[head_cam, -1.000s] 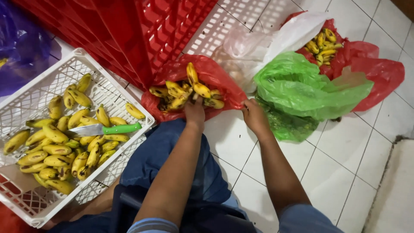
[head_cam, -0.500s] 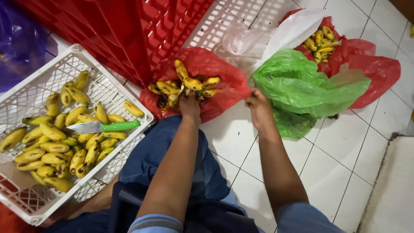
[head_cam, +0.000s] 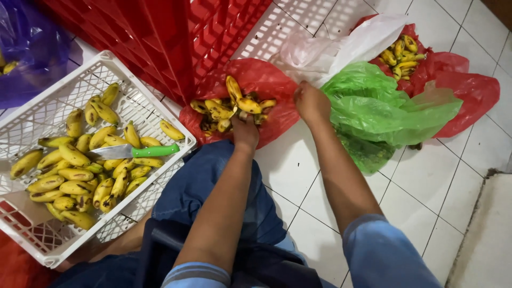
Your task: The person is sitting on the floor, taking banana bunches from plastic bags, separating the bananas using their hands and a knife, and placing them into a white plastic crate.
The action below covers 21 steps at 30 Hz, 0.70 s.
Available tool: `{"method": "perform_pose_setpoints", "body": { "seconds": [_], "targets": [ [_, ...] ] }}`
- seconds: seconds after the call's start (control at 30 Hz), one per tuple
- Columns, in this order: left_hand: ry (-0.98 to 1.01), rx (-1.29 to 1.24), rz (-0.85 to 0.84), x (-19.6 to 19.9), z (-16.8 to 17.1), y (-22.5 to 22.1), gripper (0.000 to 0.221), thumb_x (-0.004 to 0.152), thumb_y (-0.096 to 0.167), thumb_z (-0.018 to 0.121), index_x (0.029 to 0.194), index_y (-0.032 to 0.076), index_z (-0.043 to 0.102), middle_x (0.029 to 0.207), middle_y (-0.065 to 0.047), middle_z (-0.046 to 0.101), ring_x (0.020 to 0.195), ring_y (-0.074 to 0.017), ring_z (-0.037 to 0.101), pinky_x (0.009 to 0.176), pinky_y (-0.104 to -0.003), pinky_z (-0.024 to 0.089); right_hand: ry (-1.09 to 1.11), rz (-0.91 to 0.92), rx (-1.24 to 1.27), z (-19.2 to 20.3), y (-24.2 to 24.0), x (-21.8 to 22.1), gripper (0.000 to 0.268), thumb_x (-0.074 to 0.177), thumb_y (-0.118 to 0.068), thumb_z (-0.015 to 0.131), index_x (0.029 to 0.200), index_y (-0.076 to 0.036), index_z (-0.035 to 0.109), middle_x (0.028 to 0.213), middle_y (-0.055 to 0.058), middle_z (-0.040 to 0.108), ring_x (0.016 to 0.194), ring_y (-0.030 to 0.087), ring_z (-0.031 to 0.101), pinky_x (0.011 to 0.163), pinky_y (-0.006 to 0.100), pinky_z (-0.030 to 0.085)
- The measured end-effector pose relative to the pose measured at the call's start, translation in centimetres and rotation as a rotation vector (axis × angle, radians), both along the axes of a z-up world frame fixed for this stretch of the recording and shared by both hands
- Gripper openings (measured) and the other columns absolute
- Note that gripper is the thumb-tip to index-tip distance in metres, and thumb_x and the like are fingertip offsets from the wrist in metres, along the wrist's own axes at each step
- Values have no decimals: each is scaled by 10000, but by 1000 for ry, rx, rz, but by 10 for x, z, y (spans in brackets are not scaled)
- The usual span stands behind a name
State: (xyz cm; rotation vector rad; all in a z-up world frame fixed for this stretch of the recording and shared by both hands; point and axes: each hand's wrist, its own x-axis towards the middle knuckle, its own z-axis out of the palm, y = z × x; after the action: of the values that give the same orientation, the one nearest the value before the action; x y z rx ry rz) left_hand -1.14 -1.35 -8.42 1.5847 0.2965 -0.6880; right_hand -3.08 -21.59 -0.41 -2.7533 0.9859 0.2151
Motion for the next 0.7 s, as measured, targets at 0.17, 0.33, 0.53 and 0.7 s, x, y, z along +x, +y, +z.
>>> {"method": "perform_pose_setpoints", "body": {
  "seconds": [0.17,0.33,0.53,0.7],
  "targets": [
    [-9,89,-35,-14,-16,-10,495,1026,219,474,1404,4,240,1342,-246,508,1192,-332,560,997,-445,458,-292,-147,111,29,6,20,157,1018,-324,448,1026,-227,572,921,126,720,1009,386,692,857,515,504],
    [-476,593,-712,-18,-46,-18,500,1019,197,373,1403,-103,258,1283,-186,540,1183,-312,606,973,-414,519,-664,-276,414,-15,-31,38,143,977,-315,529,1048,-208,593,937,81,713,951,299,698,858,424,510],
    [-379,489,-718,-25,24,3,614,963,209,397,1394,-196,230,1214,-291,609,1155,-407,629,949,-478,524,-1185,-541,1422,25,-25,-29,144,999,-128,558,865,-130,613,815,83,656,774,257,696,765,340,553],
    [-273,367,-840,-27,107,24,576,890,380,408,1318,1,470,1267,-238,641,1226,-390,609,1011,-488,491,-1412,-887,1438,18,-52,-110,155,1001,-165,590,936,-34,643,972,134,725,889,296,718,884,421,604]
  ]
}}
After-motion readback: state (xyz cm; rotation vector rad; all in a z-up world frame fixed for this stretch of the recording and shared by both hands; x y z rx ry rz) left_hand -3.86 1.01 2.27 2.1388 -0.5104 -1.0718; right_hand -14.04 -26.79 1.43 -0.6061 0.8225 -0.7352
